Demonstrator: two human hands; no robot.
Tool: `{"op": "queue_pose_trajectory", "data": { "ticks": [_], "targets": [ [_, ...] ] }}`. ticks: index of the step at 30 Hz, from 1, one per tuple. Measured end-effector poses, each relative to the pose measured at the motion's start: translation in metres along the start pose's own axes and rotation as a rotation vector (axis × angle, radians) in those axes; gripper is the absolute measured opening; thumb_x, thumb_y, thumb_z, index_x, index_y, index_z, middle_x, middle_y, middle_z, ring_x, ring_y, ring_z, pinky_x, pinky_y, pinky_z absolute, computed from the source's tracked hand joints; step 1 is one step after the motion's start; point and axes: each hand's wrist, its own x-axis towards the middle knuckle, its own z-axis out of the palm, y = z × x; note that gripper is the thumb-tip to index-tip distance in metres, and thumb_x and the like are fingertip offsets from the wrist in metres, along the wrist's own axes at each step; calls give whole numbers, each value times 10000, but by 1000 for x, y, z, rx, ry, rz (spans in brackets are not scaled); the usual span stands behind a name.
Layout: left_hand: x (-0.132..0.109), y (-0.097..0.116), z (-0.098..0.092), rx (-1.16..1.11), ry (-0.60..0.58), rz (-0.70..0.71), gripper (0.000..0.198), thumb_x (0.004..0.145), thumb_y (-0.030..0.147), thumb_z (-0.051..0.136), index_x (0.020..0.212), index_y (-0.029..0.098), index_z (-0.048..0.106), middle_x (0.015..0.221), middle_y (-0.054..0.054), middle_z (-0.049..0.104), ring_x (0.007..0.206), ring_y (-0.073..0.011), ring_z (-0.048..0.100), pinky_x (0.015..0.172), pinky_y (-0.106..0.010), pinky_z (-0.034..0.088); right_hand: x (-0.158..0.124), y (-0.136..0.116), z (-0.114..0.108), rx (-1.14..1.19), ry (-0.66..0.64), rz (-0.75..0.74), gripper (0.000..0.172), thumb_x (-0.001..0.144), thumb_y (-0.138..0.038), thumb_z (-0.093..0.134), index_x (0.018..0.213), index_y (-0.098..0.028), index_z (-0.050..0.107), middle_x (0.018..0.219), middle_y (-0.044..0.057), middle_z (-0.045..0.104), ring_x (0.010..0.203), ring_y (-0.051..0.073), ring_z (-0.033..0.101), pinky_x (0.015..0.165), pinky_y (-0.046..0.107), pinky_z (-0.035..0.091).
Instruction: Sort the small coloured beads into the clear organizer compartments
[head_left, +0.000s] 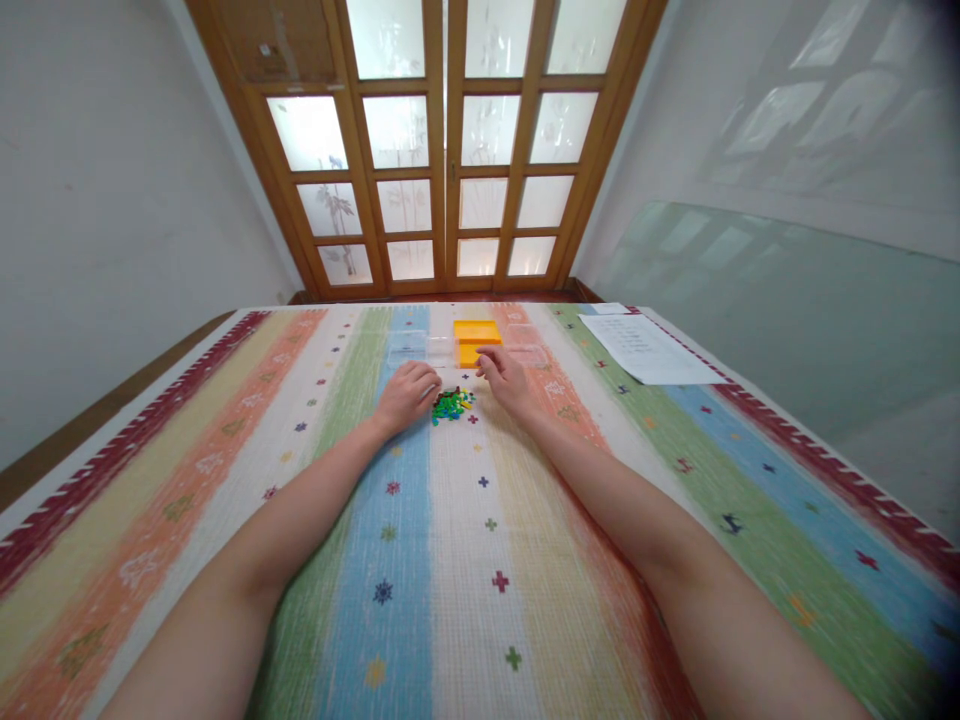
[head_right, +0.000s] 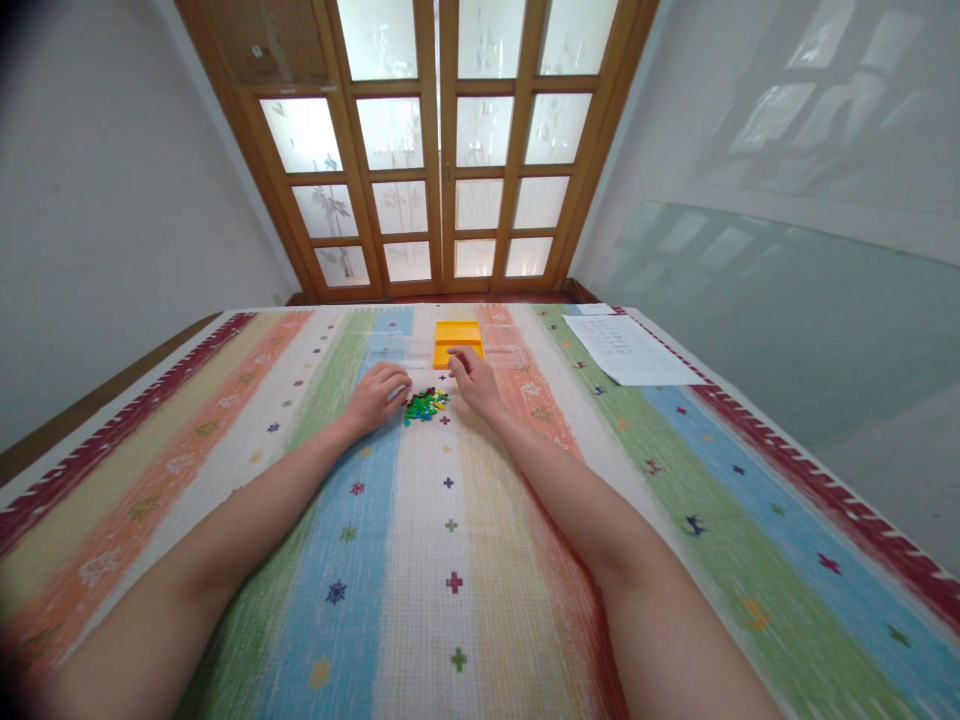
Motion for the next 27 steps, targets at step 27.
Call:
{"op": "queue_pose_trajectory", "data": {
  "ticks": [27],
  "targets": [
    [-40,-128,-12,159,-154,-606,339,859,136,467,1037,205,748,1299,-84,707,1303,-244,555,1245,-433,326,-5,15,1,-189,-152,-16,302,1026,-392,506,1172,-204,693,1081,69,751,872,200,675,836,340,526]
  ]
}}
